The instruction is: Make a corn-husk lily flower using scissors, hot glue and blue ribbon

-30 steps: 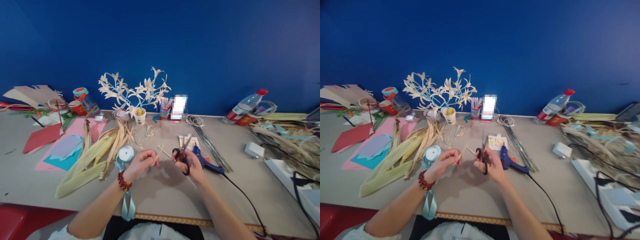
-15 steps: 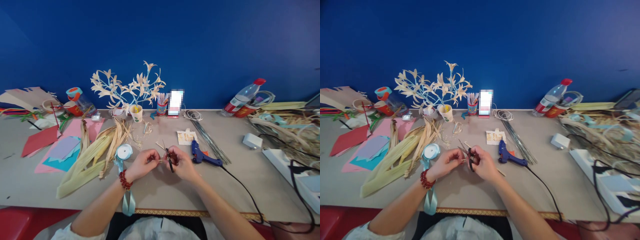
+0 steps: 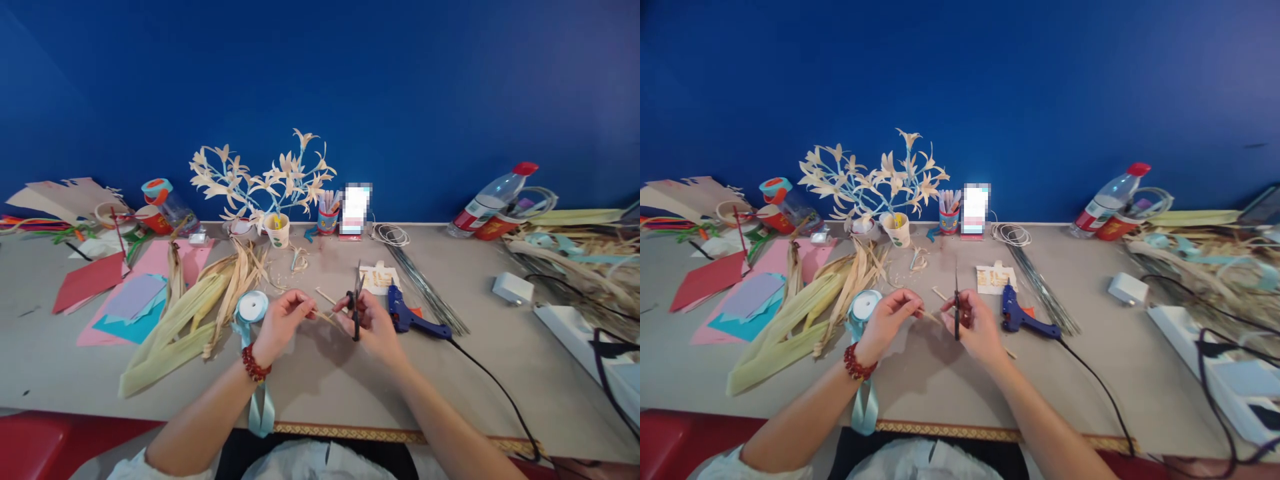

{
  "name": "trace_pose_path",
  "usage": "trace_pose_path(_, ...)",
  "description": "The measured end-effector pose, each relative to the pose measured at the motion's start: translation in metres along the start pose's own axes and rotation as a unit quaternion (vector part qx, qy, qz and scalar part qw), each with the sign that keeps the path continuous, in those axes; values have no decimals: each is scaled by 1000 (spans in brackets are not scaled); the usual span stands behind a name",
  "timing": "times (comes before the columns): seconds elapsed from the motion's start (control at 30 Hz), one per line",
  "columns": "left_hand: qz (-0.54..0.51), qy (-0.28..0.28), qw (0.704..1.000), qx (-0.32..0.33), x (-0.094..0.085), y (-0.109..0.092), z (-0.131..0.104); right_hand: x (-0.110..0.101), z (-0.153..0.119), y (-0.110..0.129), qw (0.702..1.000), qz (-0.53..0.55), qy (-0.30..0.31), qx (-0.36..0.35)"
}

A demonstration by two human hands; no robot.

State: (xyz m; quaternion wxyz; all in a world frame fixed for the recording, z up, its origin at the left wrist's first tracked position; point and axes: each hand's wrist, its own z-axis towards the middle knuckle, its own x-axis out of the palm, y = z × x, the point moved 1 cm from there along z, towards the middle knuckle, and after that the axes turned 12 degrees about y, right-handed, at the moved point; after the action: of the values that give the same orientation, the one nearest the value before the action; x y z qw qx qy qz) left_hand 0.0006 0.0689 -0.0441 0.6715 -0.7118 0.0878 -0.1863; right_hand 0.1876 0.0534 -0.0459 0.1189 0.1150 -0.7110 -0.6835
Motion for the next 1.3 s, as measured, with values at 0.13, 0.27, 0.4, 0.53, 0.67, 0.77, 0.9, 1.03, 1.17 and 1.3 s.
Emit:
trace_pose_path(0.13, -22, -47, 999, 5, -5, 1, 3, -2, -4, 4, 997, -55, 53, 25)
trace_pose_path(0.27, -26, -102, 994, 13, -11, 2, 5, 1, -8, 2, 983, -51, 151, 87)
trace_pose_path(0.4, -32, -131, 991, 23, -19, 0, 7, -1, -7, -4, 968, -87, 199, 128)
trace_pose_path(0.53, -41, -139, 989, 31, -22, -3, 7, -5, -7, -7, 965, -123, 199, 121)
trace_pose_path(0.67, -19, -154, 987, 44, -22, -4, 6, -5, -7, -8, 961, -126, 220, 114)
trace_pose_path(0.77, 6, -160, 985, 56, -23, -5, 6, -4, -6, -9, 961, -134, 205, 125)
trace_pose_path(0.9, 9, -162, 985, 56, -24, -5, 6, -5, -5, -10, 961, -141, 197, 135)
trace_pose_path(1.03, 4, -158, 986, 56, -23, -4, 5, -5, -4, -10, 959, -143, 200, 137)
trace_pose_path(1.17, 1, -146, 988, 56, -22, -6, 4, -5, -5, -11, 959, -138, 205, 136)
trace_pose_path(1.3, -10, -146, 987, 62, -21, -7, 4, -6, -6, -12, 958, -138, 209, 136)
